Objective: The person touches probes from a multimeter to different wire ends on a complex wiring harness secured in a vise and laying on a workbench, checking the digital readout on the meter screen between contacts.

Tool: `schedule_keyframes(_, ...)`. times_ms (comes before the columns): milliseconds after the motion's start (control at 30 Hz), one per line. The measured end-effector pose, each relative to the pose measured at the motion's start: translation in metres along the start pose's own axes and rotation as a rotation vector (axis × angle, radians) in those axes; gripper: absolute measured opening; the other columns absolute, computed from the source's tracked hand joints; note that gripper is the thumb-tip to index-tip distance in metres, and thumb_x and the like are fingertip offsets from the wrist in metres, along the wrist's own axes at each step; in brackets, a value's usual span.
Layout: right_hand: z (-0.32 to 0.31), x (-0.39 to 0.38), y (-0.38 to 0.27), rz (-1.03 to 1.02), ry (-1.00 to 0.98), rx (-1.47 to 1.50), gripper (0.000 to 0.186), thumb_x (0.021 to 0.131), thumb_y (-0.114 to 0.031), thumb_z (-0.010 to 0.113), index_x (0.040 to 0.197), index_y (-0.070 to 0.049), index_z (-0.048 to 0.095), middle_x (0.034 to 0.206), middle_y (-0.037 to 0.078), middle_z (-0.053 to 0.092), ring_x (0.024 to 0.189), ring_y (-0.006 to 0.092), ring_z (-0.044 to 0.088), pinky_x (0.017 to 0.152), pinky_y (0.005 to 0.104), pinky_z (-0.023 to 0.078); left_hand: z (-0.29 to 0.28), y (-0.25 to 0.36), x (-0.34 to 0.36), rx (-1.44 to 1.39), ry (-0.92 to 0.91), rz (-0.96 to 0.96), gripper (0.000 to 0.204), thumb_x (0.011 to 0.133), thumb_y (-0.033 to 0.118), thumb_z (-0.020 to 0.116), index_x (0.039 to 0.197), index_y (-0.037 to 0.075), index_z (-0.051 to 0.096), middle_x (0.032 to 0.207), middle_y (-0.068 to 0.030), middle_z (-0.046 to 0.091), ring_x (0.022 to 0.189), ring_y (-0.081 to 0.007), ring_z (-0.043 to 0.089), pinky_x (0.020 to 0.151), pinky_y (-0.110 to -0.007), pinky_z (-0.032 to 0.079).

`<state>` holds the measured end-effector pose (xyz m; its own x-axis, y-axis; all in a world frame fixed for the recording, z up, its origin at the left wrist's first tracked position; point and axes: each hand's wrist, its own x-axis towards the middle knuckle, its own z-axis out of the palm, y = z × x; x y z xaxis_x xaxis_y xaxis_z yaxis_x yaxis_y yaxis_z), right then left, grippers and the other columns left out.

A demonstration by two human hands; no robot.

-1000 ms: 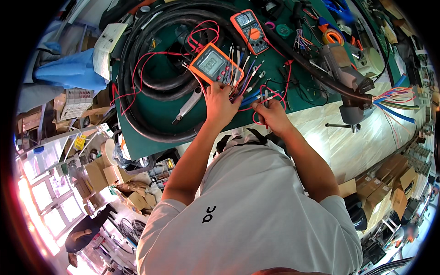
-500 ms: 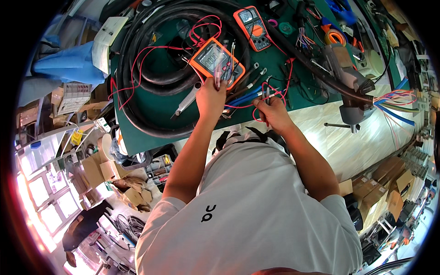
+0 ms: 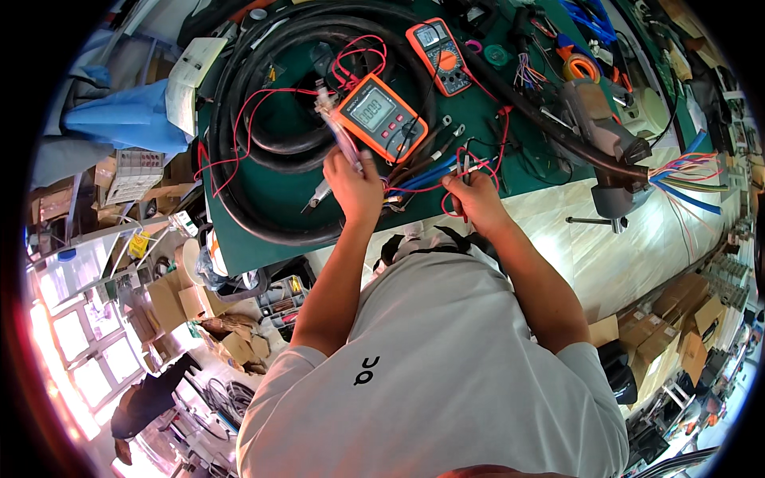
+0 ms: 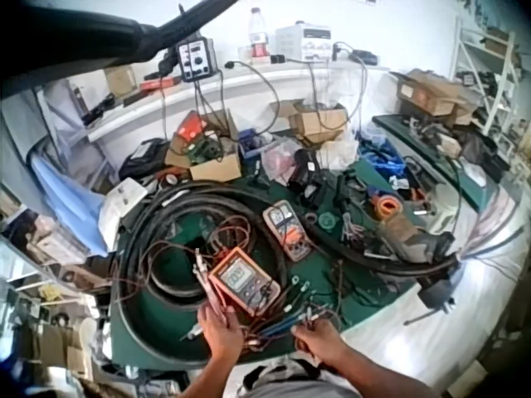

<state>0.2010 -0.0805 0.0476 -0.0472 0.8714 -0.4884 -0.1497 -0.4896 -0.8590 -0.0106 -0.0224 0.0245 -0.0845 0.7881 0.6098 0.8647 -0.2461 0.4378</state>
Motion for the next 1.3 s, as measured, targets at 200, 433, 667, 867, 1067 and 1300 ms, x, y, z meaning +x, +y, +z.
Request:
schedule_keyframes(200,0.002,0.005,-0.003,-0.002,-0.010,0.019,0.021,0.087,-0.021,0.063,0.084,-0.002,0.056,0.053,0.000,0.048,0.043,0.0076,0.042,0.038,0.0257,0.030,0.011,-0.003,0.004,-1.183,-0.144,-1.130,0.018,0.099,0.022,0.048,0.096,0.005,0.044,0.082,-0.0052,0.054,0.062,-0.0129,0.053,0.055,-0.027,0.047)
schedule_keyframes(433,-0.001,0.012,0.003,0.033,0.027,0.004,0.015,0.088,-0.019,0.062,0.087,-0.005,0.057,0.058,-0.002,0.048,0.045,0.0062,0.042,0.041,0.0233,0.031,0.014,-0.015,-0.008,-1.361,-0.205,-0.977,0.052,0.087,0.048,0.066,0.106,0.003,0.049,0.075,0.0000,0.047,0.057,-0.0090,0.045,0.051,-0.023,0.038)
schedule_keyframes(667,0.002,0.016,0.000,0.015,0.028,0.042,0.020,0.088,-0.022,0.063,0.078,-0.007,0.055,0.054,-0.001,0.048,0.043,0.0069,0.040,0.040,0.0249,0.029,0.006,-0.024,-0.006,-1.366,-0.100,-1.163,0.025,0.096,0.026,0.057,0.087,0.003,0.056,0.070,-0.0025,0.052,0.062,-0.0118,0.050,0.060,-0.025,0.044)
schedule_keyframes(867,0.000,0.018,0.002,0.001,0.013,0.080,0.015,0.091,-0.020,0.060,0.089,-0.005,0.056,0.057,-0.002,0.048,0.046,0.0076,0.043,0.044,0.0230,0.033,-0.027,-0.029,-0.003,-1.530,0.177,-1.303,0.025,0.100,0.026,0.047,0.085,0.007,0.049,0.065,-0.0016,0.045,0.058,-0.0145,0.045,0.071,-0.037,0.049)
schedule_keyframes(1067,0.011,0.024,0.000,0.069,0.113,0.193,0.019,0.092,-0.023,0.062,0.093,-0.005,0.057,0.061,-0.001,0.050,0.049,0.0089,0.045,0.047,0.0233,0.038,0.000,-0.049,-0.008,-1.203,0.398,-1.444,0.029,0.102,0.029,0.035,0.086,0.006,0.041,0.061,-0.0023,0.040,0.046,-0.0144,0.037,0.044,-0.031,0.040)
schedule_keyframes(1300,0.013,0.030,0.001,0.079,0.164,0.173,0.019,0.091,-0.024,0.063,0.093,-0.005,0.058,0.061,-0.002,0.049,0.050,0.0086,0.046,0.047,0.0236,0.039,-0.003,-0.065,0.012,-0.951,0.329,-1.451,0.024,0.100,0.020,0.038,0.086,0.001,0.039,0.072,-0.0099,0.050,0.047,-0.0190,0.048,0.044,-0.032,0.046)
